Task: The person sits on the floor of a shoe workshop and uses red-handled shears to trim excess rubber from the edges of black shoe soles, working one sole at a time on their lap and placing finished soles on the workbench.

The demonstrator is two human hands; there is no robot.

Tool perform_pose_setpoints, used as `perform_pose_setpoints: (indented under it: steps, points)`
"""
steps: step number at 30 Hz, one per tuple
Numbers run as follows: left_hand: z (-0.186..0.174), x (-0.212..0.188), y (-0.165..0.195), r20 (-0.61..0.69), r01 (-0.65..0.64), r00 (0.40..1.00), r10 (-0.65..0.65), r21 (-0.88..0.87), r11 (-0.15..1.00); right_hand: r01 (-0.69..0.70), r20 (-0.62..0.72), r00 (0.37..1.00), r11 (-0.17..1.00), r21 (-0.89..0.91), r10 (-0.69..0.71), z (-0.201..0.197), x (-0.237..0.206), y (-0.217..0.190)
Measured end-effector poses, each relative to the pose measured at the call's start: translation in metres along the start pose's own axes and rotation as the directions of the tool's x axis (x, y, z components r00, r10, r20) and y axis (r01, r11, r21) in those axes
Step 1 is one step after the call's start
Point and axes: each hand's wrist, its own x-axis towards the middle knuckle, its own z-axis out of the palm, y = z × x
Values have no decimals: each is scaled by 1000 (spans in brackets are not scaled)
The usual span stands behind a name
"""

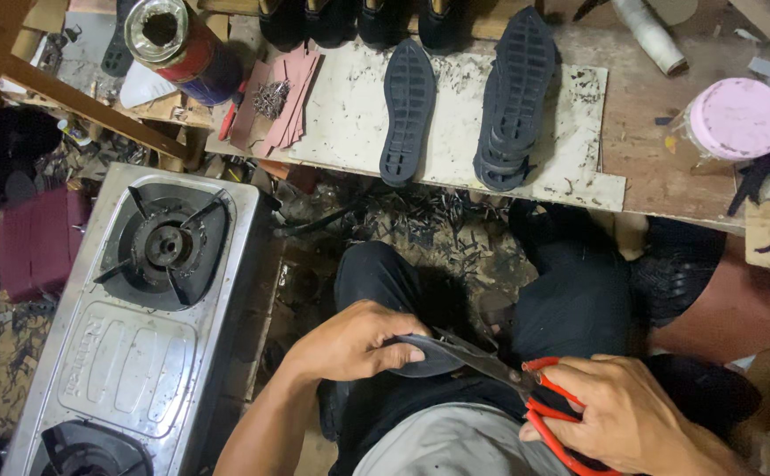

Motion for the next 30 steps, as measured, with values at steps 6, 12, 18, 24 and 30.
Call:
perform_pose_setpoints:
  steps: [6,12,18,24,30]
  points:
    - [-6,1,5,72,45,996,-53,110,993,264,164,955,959,-100,-246,-4,-6,11]
    - [-5,1,3,75,51,996,-56,75,996,-3,97,995,999,47,-1,0,-8,12]
    - [18,18,0,74,8,997,0,-103,995,-225,43,967,763,605,252,23,16,1]
    - [62,16,-11,-496,-244,838,227,32,969,-392,-122,815,693,605,567,47,41,-1]
    - [89,14,-39,12,17,1000,-14,-902,431,-157,-327,790,687,709,518,57,37,-4]
